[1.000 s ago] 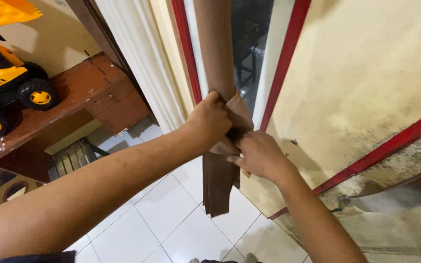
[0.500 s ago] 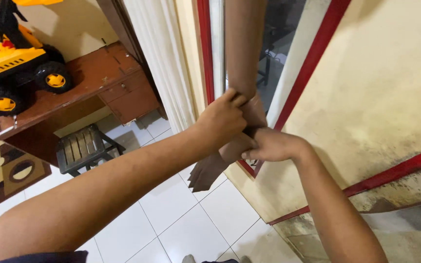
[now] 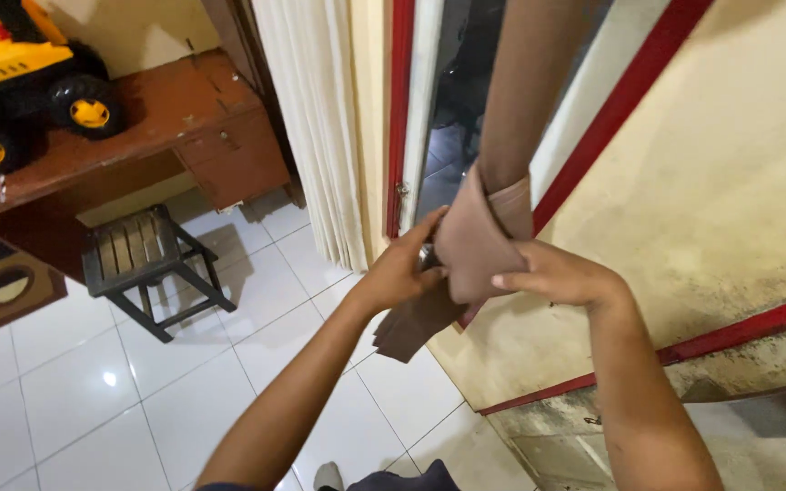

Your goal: Gathering and tying a brown curtain with a matching tie-back.

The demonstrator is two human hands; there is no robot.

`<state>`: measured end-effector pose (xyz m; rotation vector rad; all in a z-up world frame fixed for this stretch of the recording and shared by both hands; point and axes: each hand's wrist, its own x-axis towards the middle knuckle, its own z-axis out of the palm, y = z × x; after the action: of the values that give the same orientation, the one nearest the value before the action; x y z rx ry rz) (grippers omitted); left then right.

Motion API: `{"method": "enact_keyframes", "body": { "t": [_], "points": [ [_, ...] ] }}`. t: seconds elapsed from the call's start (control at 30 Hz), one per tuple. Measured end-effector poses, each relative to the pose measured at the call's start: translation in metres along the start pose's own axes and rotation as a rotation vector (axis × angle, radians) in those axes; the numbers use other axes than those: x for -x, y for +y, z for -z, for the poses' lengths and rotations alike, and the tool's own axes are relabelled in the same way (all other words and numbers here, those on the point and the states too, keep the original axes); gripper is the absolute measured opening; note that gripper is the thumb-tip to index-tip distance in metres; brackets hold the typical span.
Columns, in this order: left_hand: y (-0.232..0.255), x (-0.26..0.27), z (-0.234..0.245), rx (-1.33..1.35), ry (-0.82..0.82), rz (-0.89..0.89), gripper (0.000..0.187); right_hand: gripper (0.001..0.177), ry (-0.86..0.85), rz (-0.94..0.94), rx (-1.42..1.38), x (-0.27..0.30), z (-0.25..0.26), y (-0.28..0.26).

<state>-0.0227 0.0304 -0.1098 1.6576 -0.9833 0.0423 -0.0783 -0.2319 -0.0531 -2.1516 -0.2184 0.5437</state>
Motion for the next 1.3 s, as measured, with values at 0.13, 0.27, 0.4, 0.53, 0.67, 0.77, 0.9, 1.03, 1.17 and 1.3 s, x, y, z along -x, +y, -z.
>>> {"method": "enact_keyframes", "body": {
  "t": [0.13,0.27,0.4,0.53,0.67,0.77,0.9,1.03,1.17,1.3],
  "points": [
    [-0.007,-0.002,-0.003,0.161,-0.038,0.358,0.096,0.059,0.014,0.036,-0.011,0.014,0.006,-0.003],
    [0.004,0.006,-0.018,-0.002,-0.022,0.179,0.079,0.06,0.02,-0.044,0.084,0.023,0.004,-0.019],
    [0.014,0.006,-0.034,-0.124,0.153,-0.091,0.077,0.061,0.098,-0.006,0.02,0.021,-0.002,-0.011],
    [-0.015,0.002,-0.029,-0.034,0.1,0.107,0.06,0.056,0.177,-0.064,0.048,0.024,-0.002,0.016],
    [-0.021,-0.003,-0.022,0.26,0.111,0.051,0.039,0.064,0.086,0.061,-0.348,0.026,-0.004,0.044],
    [-0.025,-0.004,-0.024,0.349,0.145,0.122,0.041,0.076,0.085,0.123,-0.551,0.025,-0.007,0.057],
    [-0.035,-0.003,-0.024,0.511,0.081,0.193,0.034,0.074,0.077,0.116,-0.586,0.023,-0.007,0.058],
    [-0.006,-0.003,-0.011,0.284,0.047,-0.001,0.046,0.061,0.09,0.075,-0.56,0.024,-0.01,0.055],
    [0.0,-0.006,-0.007,0.358,0.065,0.356,0.02,0.054,0.108,0.092,-0.555,0.02,-0.012,0.046],
    [-0.016,0.003,-0.016,0.477,0.127,0.232,0.024,0.053,0.147,0.144,-0.603,0.021,-0.012,0.043]
  ]
}}
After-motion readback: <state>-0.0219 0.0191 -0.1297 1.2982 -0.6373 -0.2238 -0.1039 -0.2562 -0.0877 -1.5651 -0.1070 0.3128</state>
